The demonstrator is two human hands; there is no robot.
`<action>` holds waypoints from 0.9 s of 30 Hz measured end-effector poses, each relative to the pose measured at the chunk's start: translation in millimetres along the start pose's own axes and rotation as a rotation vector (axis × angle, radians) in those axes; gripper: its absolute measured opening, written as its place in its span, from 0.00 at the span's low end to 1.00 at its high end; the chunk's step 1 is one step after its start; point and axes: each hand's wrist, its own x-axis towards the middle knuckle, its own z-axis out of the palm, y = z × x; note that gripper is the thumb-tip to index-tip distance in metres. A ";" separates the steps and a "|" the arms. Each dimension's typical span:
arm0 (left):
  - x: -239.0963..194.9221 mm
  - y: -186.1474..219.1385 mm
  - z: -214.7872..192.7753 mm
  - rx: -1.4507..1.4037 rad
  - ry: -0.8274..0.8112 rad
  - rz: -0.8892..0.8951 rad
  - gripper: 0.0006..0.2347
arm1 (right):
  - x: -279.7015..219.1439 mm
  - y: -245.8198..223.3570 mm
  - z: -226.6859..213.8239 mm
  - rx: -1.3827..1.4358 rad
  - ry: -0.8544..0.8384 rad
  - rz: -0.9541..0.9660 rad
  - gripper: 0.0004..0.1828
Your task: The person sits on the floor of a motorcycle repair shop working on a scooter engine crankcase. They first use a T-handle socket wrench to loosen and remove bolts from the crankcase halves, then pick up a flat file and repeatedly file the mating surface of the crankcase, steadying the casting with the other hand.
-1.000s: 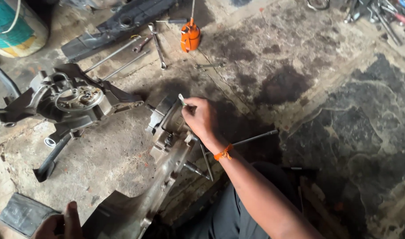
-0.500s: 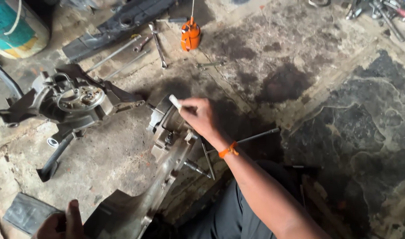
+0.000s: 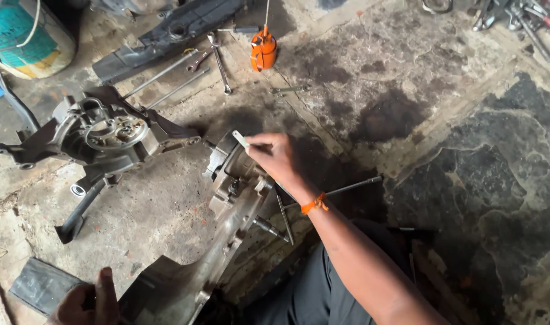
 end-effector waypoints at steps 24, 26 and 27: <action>-6.4 6.2 7.3 -0.036 0.065 -0.190 0.23 | 18.1 -23.8 -11.8 -0.117 -0.134 0.031 0.12; -7.2 12.6 -1.1 -0.037 0.049 -0.173 0.22 | 25.0 -23.7 -10.6 -0.268 -0.065 -0.034 0.11; -7.1 15.2 -6.1 -0.040 0.031 -0.155 0.22 | 28.1 -23.7 -8.9 -0.422 0.007 -0.099 0.10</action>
